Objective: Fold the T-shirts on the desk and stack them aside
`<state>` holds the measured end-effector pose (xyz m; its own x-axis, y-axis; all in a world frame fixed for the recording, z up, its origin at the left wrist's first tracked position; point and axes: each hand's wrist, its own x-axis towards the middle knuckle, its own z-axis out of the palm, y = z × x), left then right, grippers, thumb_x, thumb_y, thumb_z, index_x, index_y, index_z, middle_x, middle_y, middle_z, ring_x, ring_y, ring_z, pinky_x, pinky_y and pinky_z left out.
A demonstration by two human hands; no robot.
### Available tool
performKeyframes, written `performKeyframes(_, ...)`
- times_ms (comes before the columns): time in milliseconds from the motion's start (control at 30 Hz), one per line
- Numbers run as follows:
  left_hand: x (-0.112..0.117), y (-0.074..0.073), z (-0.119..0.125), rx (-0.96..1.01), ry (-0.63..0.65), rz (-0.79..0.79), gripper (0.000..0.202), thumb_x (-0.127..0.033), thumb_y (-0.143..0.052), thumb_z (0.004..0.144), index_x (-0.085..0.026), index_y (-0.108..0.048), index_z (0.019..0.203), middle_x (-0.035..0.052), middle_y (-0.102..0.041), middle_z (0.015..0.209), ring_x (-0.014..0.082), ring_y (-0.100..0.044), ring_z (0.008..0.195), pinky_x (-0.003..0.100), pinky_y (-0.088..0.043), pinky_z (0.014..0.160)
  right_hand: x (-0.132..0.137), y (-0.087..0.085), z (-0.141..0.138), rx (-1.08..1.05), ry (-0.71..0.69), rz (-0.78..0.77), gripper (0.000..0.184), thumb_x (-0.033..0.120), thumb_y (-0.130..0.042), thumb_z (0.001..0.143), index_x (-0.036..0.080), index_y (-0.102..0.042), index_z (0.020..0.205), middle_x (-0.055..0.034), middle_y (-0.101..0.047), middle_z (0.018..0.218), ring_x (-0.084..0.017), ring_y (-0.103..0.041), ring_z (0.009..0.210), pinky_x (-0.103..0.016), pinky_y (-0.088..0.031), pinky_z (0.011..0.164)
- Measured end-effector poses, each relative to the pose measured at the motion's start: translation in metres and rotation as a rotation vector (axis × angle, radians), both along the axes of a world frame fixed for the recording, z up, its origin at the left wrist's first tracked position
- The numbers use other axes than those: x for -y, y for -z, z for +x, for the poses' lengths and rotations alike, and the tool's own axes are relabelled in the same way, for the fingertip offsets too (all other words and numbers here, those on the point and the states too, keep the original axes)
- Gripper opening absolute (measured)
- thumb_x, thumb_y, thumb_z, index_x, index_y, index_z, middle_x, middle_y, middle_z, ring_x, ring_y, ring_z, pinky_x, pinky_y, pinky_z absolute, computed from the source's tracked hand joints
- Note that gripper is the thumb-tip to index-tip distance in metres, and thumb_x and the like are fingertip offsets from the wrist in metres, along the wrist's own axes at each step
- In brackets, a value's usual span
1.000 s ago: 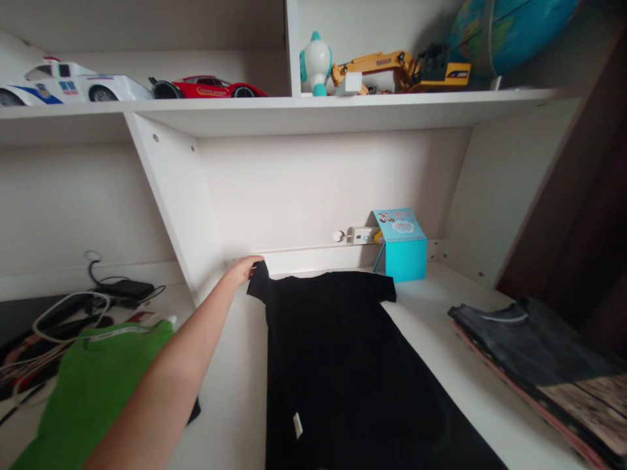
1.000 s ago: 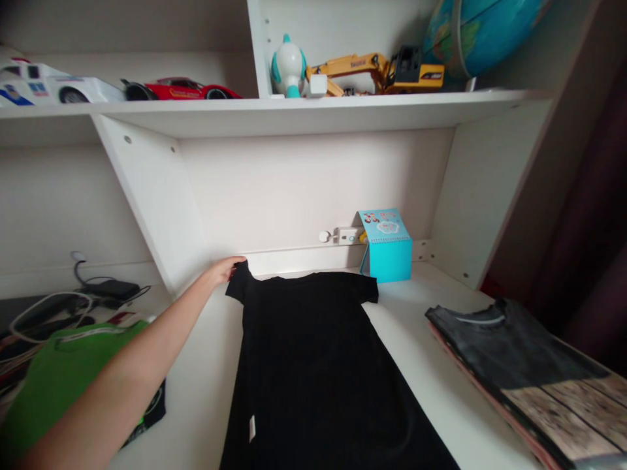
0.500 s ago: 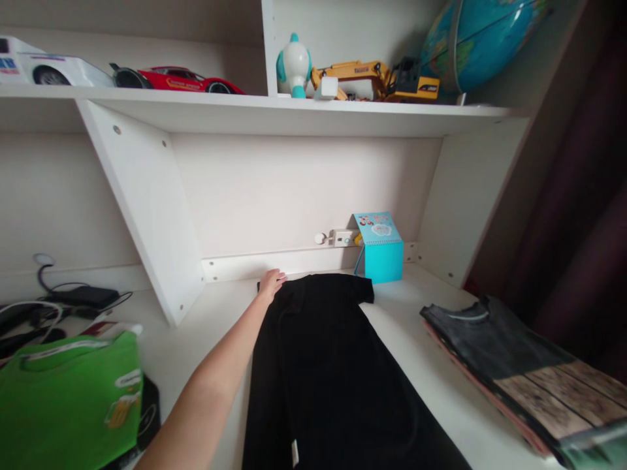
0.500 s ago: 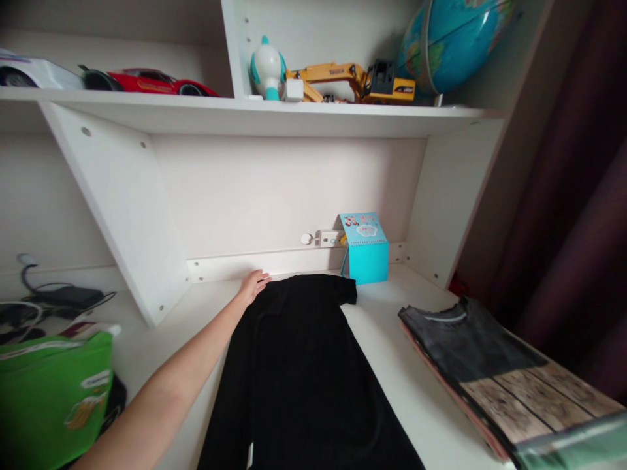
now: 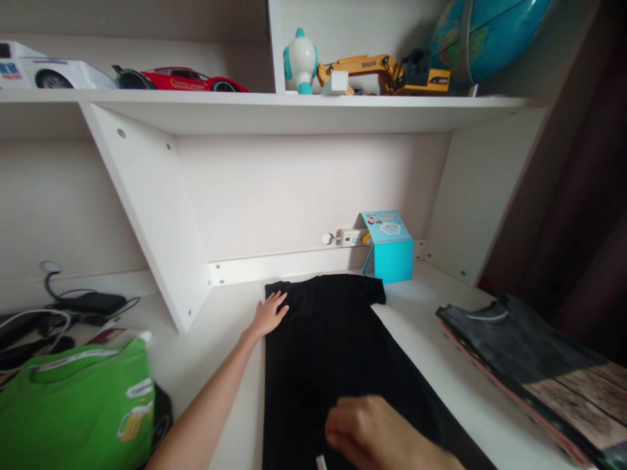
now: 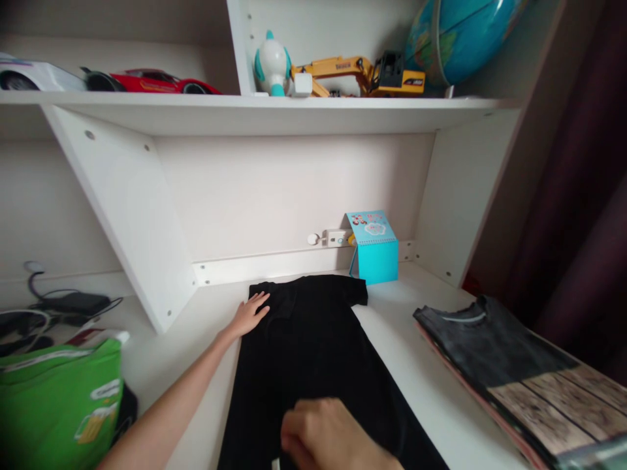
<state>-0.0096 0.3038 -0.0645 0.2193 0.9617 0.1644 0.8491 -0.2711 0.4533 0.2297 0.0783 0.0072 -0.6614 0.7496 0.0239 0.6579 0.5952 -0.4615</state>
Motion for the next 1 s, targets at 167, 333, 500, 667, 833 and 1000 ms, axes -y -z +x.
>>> performKeyframes(167, 0.0, 0.002, 0.004, -0.127, -0.01, -0.018, 0.058, -0.047, -0.027, 0.09, -0.024, -0.025, 0.143, 0.0061, -0.023, 0.151, 0.0251, -0.015, 0.14, 0.058, -0.008, 0.108, -0.115, -0.004, -0.013, 0.053, 0.36, 0.071, 0.018, 0.028, -0.049, 0.092, 0.015, -0.06, 0.097, -0.0034, -0.063, 0.096, -0.015, -0.06, 0.088, -0.036, -0.049, 0.081)
performKeyframes(333, 0.0, 0.003, 0.003, -0.199, -0.026, -0.031, 0.06, -0.047, -0.015, 0.091, -0.019, -0.022, 0.144, 0.0067, -0.02, 0.151, 0.0244, -0.014, 0.14, 0.056, -0.011, 0.109, -0.217, 0.016, -0.026, 0.066, 0.654, 0.044, 0.029, 0.035, -0.054, 0.089, 0.016, -0.056, 0.111, -0.0063, -0.059, 0.11, -0.017, -0.06, 0.094, -0.038, -0.051, 0.08)
performKeyframes(500, -0.002, 0.003, 0.003, -0.236, -0.037, -0.042, 0.058, -0.045, -0.012, 0.092, -0.023, -0.024, 0.144, 0.0028, -0.019, 0.152, 0.0228, -0.013, 0.14, 0.055, -0.013, 0.11, -0.25, 0.043, -0.052, 0.009, 0.829, 0.087, 0.03, 0.035, -0.053, 0.09, 0.016, -0.055, 0.113, -0.0066, -0.058, 0.113, -0.018, -0.059, 0.095, -0.038, -0.051, 0.081)
performKeyframes(667, 0.002, -0.001, 0.005, -0.245, -0.049, -0.049, 0.057, -0.044, -0.013, 0.092, -0.023, -0.026, 0.143, 0.0036, -0.019, 0.152, 0.0222, -0.014, 0.14, 0.054, -0.013, 0.11, -0.259, 0.06, -0.07, -0.097, 0.836, 0.18, 0.029, 0.034, -0.053, 0.089, 0.017, -0.055, 0.113, -0.0069, -0.056, 0.116, -0.019, -0.057, 0.1, -0.04, -0.049, 0.085)
performKeyframes(833, 0.005, -0.002, 0.007, -0.23, -0.076, -0.041, 0.057, -0.04, -0.013, 0.093, -0.02, -0.014, 0.146, 0.0064, -0.02, 0.152, 0.0211, -0.016, 0.14, 0.052, -0.014, 0.11, -0.264, 0.06, -0.072, -0.213, 0.764, 0.191, 0.032, 0.034, -0.053, 0.09, 0.016, -0.052, 0.116, -0.006, -0.058, 0.11, -0.016, -0.06, 0.091, -0.036, -0.052, 0.077)
performKeyframes(1000, 0.004, -0.002, 0.008, -0.242, -0.094, -0.048, 0.057, -0.039, -0.011, 0.093, -0.018, -0.018, 0.145, 0.0065, -0.019, 0.152, 0.021, -0.014, 0.14, 0.051, -0.014, 0.111, -0.261, 0.058, -0.069, -0.223, 0.739, 0.198, 0.032, 0.033, -0.053, 0.09, 0.016, -0.052, 0.117, -0.0053, -0.06, 0.106, -0.015, -0.061, 0.086, -0.034, -0.052, 0.074)
